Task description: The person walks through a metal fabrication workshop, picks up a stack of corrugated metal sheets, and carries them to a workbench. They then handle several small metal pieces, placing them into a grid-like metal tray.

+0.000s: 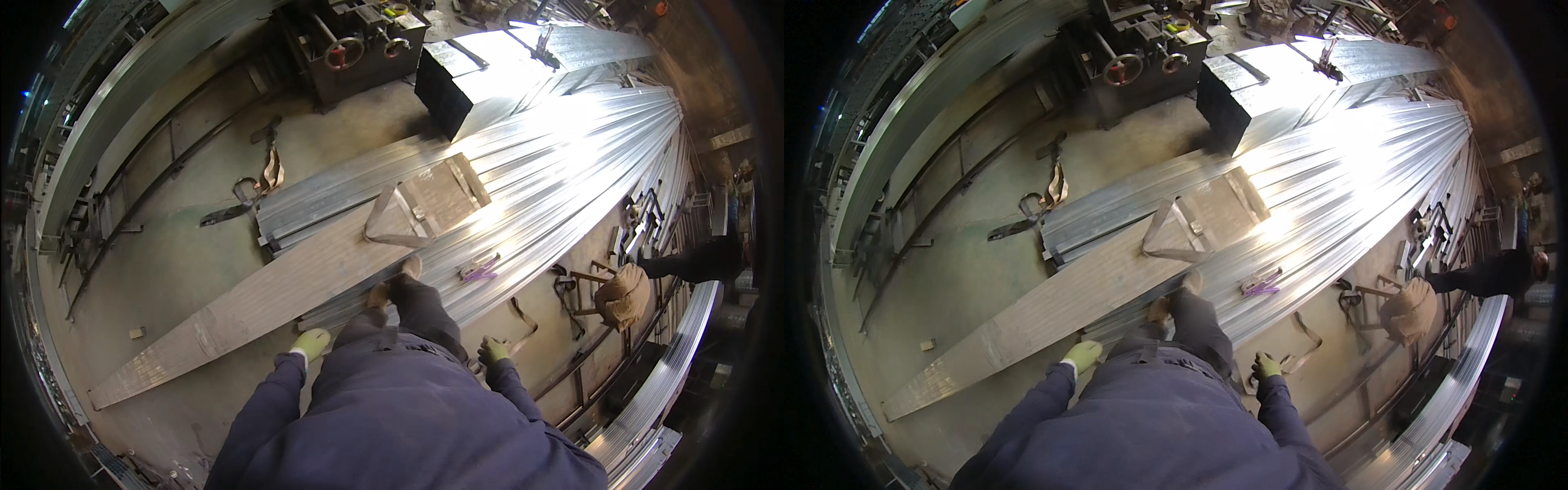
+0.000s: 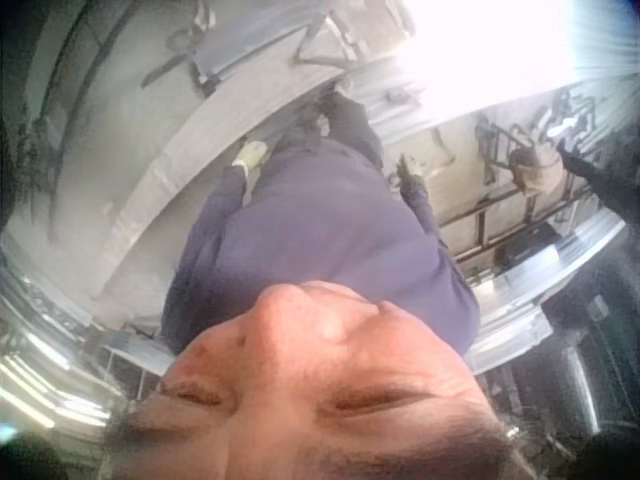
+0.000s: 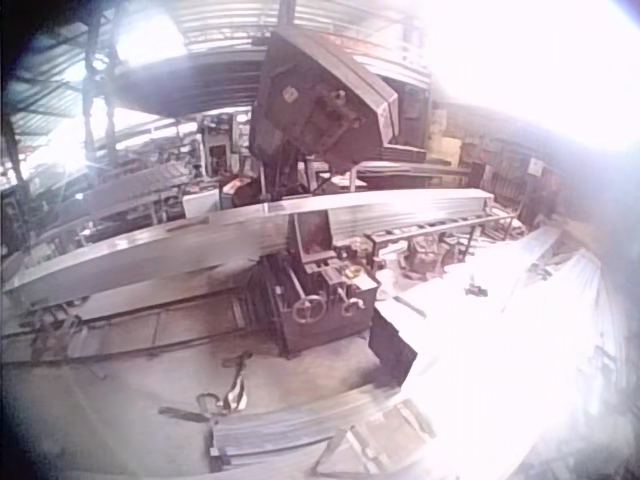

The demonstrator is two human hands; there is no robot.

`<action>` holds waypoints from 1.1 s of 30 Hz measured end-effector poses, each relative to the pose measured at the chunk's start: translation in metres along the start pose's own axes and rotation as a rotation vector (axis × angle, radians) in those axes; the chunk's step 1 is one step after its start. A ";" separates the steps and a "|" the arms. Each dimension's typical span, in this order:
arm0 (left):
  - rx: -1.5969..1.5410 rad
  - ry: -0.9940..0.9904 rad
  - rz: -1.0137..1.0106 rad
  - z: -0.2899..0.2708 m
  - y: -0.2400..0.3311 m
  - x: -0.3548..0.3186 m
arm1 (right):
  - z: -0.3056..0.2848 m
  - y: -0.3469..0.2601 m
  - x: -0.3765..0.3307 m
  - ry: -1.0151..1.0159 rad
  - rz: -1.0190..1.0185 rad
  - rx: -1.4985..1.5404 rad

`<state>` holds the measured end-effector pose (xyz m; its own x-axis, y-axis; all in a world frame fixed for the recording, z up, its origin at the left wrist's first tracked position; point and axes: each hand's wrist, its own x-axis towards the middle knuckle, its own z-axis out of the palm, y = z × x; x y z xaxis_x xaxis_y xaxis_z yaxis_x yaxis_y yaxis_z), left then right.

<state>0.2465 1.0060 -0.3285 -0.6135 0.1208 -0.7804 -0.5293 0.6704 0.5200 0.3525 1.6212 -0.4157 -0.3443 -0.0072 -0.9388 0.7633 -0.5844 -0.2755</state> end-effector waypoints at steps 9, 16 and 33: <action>0.655 -0.190 0.389 0.023 -0.025 0.050 | 0.068 -0.124 0.017 0.173 -0.219 -0.451; 0.147 -0.096 0.138 -0.014 0.114 0.117 | 0.059 -0.122 -0.011 0.489 -0.315 -0.569; 0.287 -0.353 0.285 -0.050 0.120 0.121 | 0.041 0.172 -0.100 0.718 -0.099 -0.179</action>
<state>0.0798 1.0642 -0.3433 -0.4487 0.5330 -0.7173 -0.1587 0.7424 0.6509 0.4960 1.4886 -0.3604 -0.0210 0.6066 -0.7947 0.8456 -0.4133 -0.3378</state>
